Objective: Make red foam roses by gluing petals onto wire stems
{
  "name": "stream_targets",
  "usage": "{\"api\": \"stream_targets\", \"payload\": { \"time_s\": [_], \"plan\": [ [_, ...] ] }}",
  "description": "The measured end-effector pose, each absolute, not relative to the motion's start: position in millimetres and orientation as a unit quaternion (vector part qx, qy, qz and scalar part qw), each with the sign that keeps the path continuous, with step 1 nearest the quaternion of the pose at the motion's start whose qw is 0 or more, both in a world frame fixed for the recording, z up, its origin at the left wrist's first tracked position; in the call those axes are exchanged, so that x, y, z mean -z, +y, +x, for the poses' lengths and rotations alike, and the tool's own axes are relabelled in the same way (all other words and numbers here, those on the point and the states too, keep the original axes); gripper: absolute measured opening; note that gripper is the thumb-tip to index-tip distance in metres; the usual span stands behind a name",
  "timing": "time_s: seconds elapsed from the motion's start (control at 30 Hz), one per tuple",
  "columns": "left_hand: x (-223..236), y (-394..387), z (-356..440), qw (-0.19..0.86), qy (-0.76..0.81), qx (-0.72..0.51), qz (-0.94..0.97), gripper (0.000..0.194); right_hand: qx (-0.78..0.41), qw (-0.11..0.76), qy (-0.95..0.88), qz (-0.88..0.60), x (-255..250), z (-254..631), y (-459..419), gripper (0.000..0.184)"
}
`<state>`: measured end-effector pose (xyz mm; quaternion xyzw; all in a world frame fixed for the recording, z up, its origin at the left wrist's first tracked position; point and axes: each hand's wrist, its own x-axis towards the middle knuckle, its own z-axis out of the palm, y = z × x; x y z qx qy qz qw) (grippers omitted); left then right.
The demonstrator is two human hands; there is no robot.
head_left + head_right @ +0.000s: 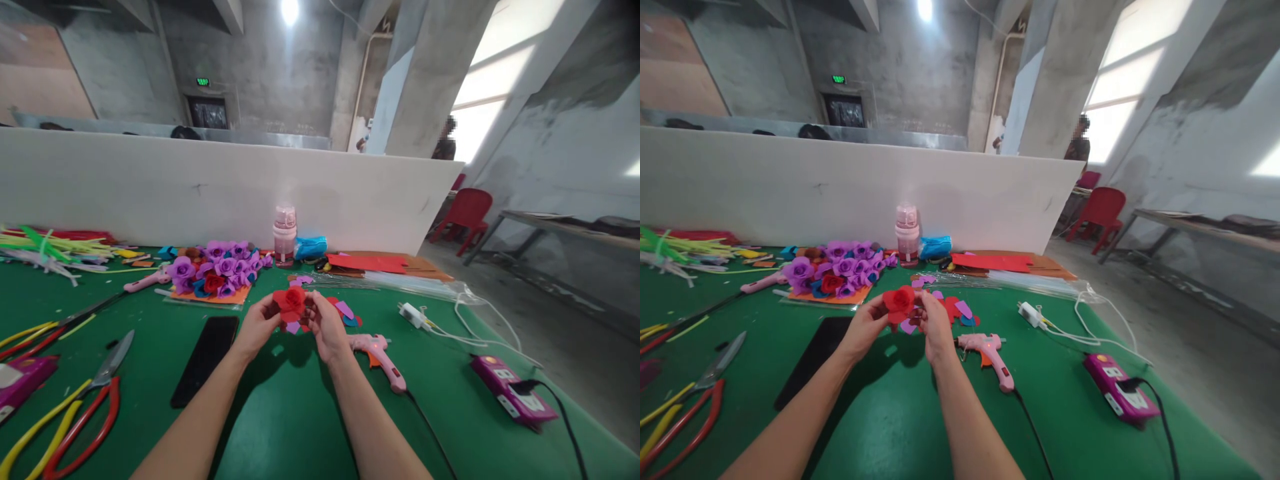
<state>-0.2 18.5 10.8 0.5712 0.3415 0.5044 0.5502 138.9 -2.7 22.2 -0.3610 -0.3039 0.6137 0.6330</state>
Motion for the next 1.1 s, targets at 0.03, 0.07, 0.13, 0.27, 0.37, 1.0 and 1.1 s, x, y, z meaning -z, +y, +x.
{"api": "stream_targets", "payload": {
  "time_s": [0.03, 0.07, 0.13, 0.27, 0.37, 1.0, 1.1],
  "plan": [
    [-9, 19, 0, 0.545, 0.345, -0.503, 0.575, 0.031, -0.612, 0.633, -0.303, -0.365, -21, 138, -2, 0.036],
    [-8, 20, 1, 0.541, 0.346, -0.502, 0.579, 0.03, -0.611, 0.632, -0.301, -0.372, -20, 137, -2, 0.036],
    [-8, 20, 1, 0.537, 0.339, -0.502, 0.586, 0.027, -0.61, 0.623, -0.294, -0.391, -18, 137, 0, 0.036],
    [-10, 18, 0, 0.538, 0.322, -0.507, 0.592, 0.023, -0.627, 0.602, -0.284, -0.405, -15, 136, 2, 0.042],
    [-12, 17, -1, 0.537, 0.321, -0.497, 0.601, 0.021, -0.63, 0.601, -0.283, -0.401, -14, 135, 2, 0.044],
    [-14, 18, -10, 0.362, 0.366, -0.494, 0.701, 0.015, -0.629, 0.63, -0.319, -0.325, -33, 138, -10, 0.052],
    [-11, 19, -10, 0.381, 0.359, -0.485, 0.701, 0.016, -0.616, 0.637, -0.324, -0.332, -35, 138, -11, 0.049]
  ]
}}
